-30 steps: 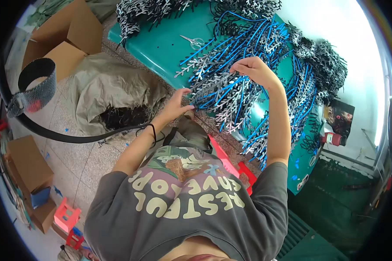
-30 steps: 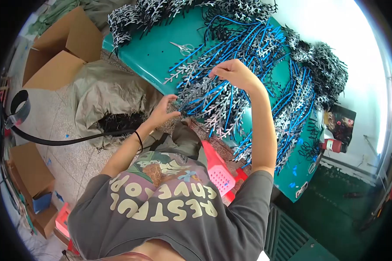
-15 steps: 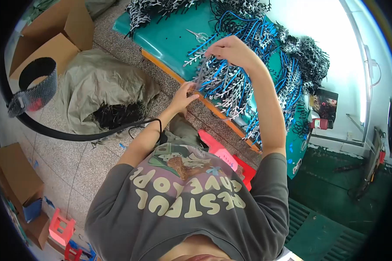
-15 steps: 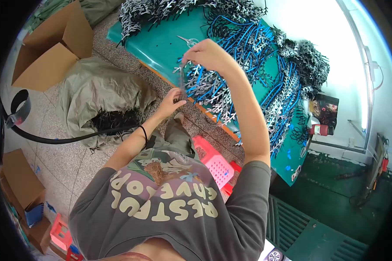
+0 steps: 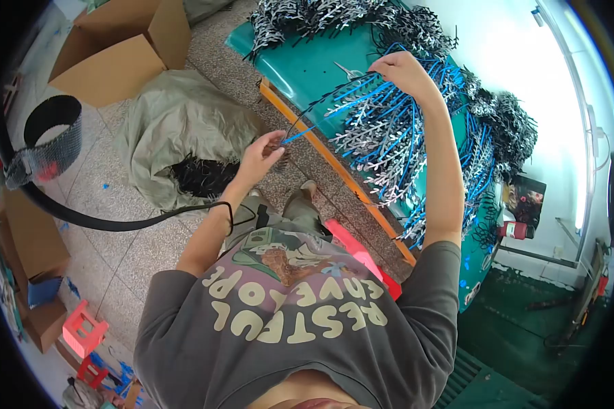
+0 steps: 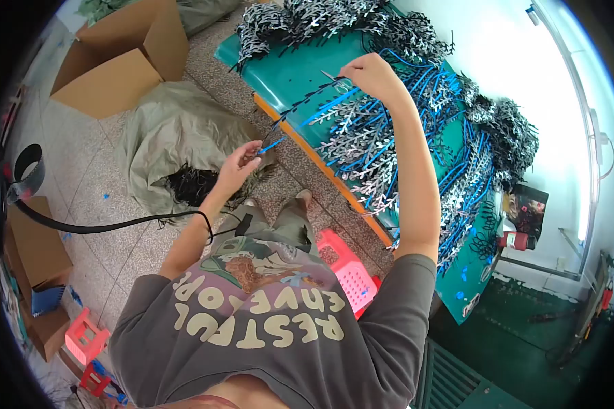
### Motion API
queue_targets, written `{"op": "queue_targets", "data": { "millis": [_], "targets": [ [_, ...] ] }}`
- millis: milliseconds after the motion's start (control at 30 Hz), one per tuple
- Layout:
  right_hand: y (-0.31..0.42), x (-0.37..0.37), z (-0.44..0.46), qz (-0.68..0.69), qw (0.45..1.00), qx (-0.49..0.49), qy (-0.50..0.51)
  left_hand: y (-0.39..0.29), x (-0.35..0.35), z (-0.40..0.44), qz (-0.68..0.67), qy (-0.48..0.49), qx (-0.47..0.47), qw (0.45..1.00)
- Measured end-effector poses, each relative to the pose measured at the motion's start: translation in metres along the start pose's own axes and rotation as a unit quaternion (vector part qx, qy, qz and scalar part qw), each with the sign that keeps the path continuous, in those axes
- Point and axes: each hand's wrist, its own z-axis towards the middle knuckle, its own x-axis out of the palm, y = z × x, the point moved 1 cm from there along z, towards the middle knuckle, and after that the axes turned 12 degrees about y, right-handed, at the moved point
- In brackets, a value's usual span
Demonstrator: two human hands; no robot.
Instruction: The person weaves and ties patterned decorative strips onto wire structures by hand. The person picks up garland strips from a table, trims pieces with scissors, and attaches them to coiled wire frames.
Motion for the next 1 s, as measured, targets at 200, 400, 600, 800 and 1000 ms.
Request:
{"op": "queue_targets", "data": {
  "millis": [200,400,600,800,1000],
  "targets": [
    [-0.025,0.039,0.007,-0.028,0.997,0.046,0.06,-0.042,-0.068,-0.015,-0.02,0.148,-0.191,0.97],
    [-0.066,0.099,-0.007,-0.196,0.979,-0.024,-0.051,-0.071,-0.117,-0.023,-0.041,0.206,-0.353,0.912],
    [-0.137,0.11,-0.018,-0.265,0.955,-0.064,-0.119,-0.083,-0.147,-0.04,-0.039,0.21,-0.435,0.875],
    [-0.177,0.08,-0.048,-0.305,0.937,0.008,-0.172,-0.096,-0.207,-0.085,-0.035,0.103,-0.438,0.892],
    [-0.249,0.024,-0.095,-0.409,0.876,0.151,-0.207,-0.137,-0.259,-0.138,0.014,-0.076,-0.438,0.896]
  ]
}}
